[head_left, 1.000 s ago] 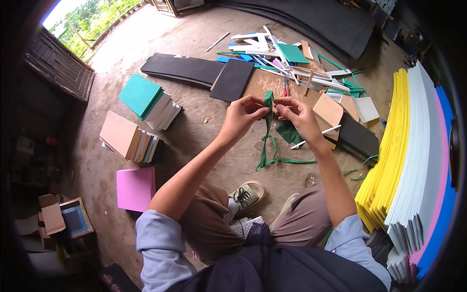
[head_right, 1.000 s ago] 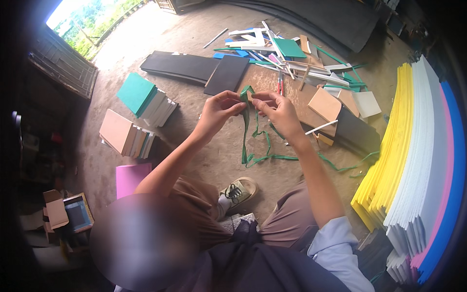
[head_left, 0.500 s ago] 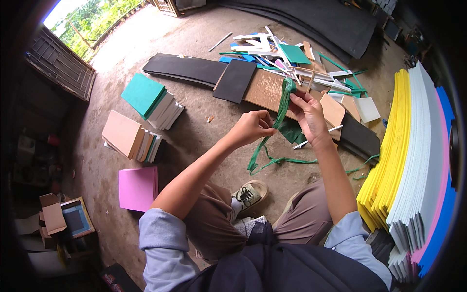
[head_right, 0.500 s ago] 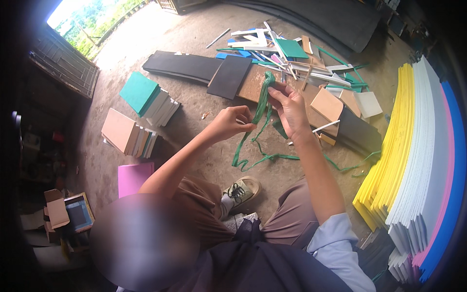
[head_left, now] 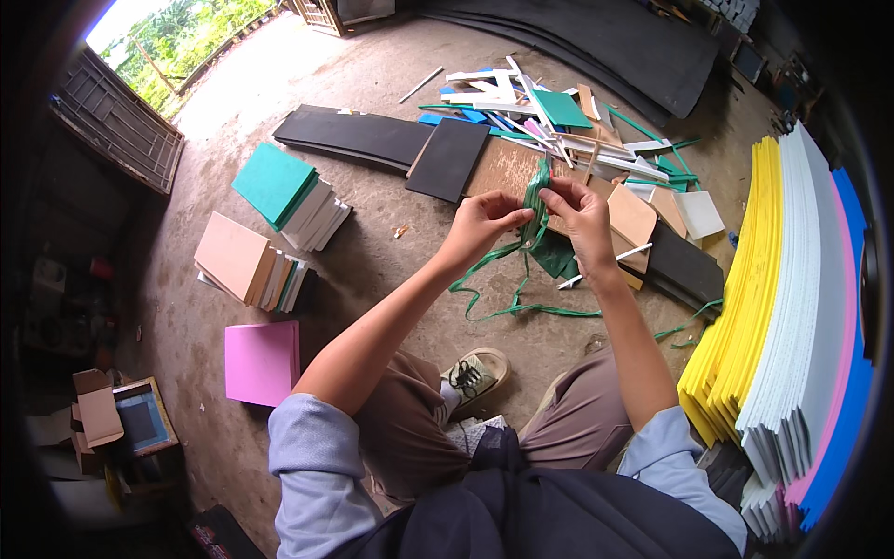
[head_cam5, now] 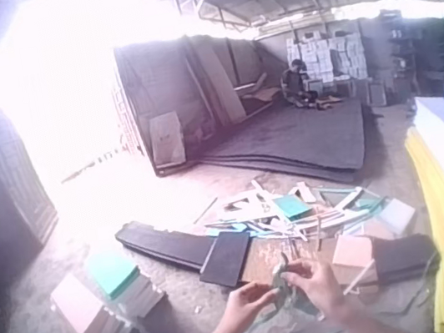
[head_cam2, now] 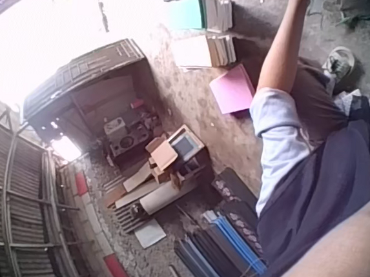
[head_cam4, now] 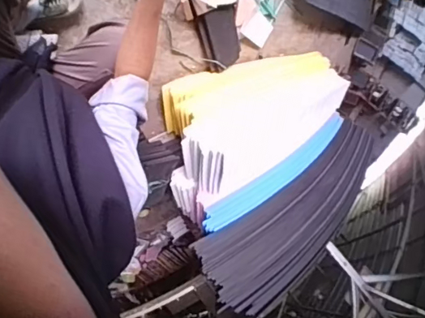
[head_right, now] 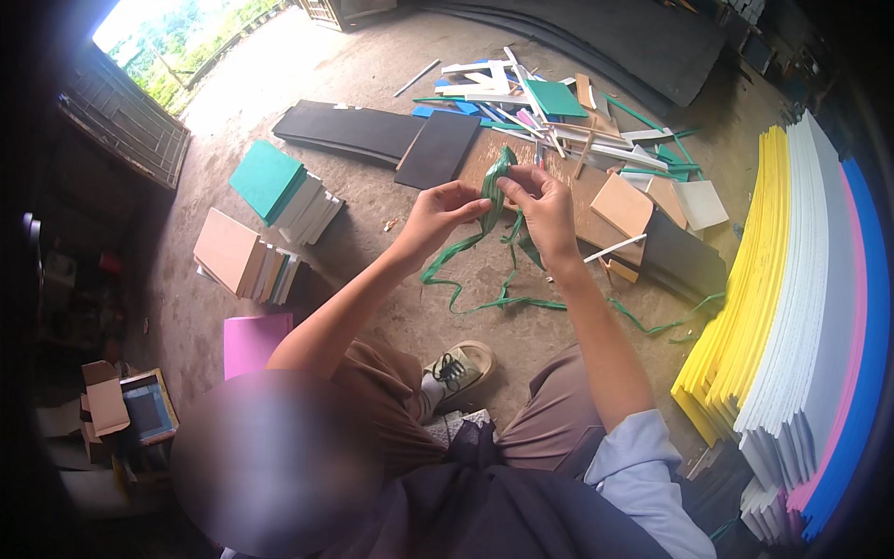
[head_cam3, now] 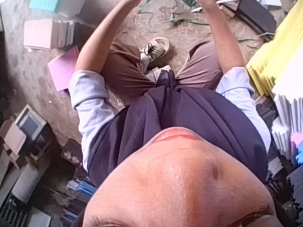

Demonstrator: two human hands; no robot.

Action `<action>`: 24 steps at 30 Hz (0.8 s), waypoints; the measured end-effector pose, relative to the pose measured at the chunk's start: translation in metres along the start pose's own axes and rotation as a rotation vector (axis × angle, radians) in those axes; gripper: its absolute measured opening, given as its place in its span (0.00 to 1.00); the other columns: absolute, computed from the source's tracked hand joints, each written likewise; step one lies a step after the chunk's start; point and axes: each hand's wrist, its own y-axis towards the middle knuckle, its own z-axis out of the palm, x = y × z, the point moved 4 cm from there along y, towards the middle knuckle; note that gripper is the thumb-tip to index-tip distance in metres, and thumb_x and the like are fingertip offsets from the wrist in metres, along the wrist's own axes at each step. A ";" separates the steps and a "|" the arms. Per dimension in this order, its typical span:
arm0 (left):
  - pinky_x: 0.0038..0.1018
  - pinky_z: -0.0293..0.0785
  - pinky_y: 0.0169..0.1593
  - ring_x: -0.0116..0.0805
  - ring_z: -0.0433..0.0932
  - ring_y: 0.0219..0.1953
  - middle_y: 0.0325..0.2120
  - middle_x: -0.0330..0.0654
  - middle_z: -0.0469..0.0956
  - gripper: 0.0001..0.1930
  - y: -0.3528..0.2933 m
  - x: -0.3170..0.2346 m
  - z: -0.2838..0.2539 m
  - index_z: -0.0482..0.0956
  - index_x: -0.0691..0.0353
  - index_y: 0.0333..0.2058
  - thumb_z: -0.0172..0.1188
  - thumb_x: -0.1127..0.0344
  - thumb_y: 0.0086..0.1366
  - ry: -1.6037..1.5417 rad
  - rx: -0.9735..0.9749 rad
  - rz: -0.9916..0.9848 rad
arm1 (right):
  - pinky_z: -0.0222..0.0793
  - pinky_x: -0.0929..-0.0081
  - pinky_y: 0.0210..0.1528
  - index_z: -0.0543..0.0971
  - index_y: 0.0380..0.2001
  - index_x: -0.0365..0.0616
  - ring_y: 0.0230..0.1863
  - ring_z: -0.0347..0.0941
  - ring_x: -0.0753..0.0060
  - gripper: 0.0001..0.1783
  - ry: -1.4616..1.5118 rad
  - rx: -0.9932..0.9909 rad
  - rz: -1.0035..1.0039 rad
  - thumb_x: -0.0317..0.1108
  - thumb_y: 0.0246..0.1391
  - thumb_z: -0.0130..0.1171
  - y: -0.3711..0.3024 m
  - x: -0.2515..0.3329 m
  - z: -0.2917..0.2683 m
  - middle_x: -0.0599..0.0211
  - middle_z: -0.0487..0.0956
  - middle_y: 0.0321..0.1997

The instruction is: The person sits on the floor and uses a utility knife to cut rectangular pieces from black and beige cardboard sheets. They repeatedly align the sheets, cut along the edges, and stack the finished pieces. The person also handles a green plastic strip near the end.

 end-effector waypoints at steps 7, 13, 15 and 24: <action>0.19 0.69 0.42 0.21 0.73 0.34 0.29 0.36 0.76 0.08 -0.001 -0.001 -0.005 0.74 0.65 0.31 0.58 0.66 0.56 0.102 -0.044 -0.022 | 0.66 0.83 0.39 0.75 0.34 0.35 0.34 0.71 0.80 0.12 0.049 0.144 0.197 0.32 0.47 0.58 -0.001 -0.010 0.003 0.68 0.76 0.31; 0.22 0.70 0.45 0.22 0.73 0.35 0.31 0.36 0.75 0.07 0.000 0.001 -0.003 0.72 0.63 0.32 0.56 0.66 0.58 -0.127 -0.042 -0.017 | 0.67 0.80 0.40 0.74 0.35 0.37 0.34 0.71 0.80 0.11 0.187 0.152 0.242 0.32 0.49 0.56 0.000 -0.011 0.005 0.67 0.76 0.34; 0.22 0.70 0.45 0.23 0.73 0.36 0.32 0.37 0.74 0.08 -0.002 0.000 -0.002 0.72 0.63 0.33 0.55 0.66 0.58 -0.187 -0.068 -0.050 | 0.67 0.80 0.41 0.74 0.36 0.37 0.35 0.71 0.79 0.11 0.203 0.158 0.261 0.32 0.50 0.56 0.000 -0.011 0.005 0.66 0.76 0.35; 0.21 0.71 0.44 0.24 0.74 0.35 0.32 0.38 0.74 0.10 -0.006 0.009 0.004 0.72 0.65 0.36 0.56 0.65 0.58 -0.344 -0.080 -0.100 | 0.65 0.79 0.46 0.72 0.38 0.38 0.39 0.70 0.77 0.12 0.356 0.154 0.318 0.32 0.50 0.55 -0.010 -0.006 0.003 0.67 0.74 0.37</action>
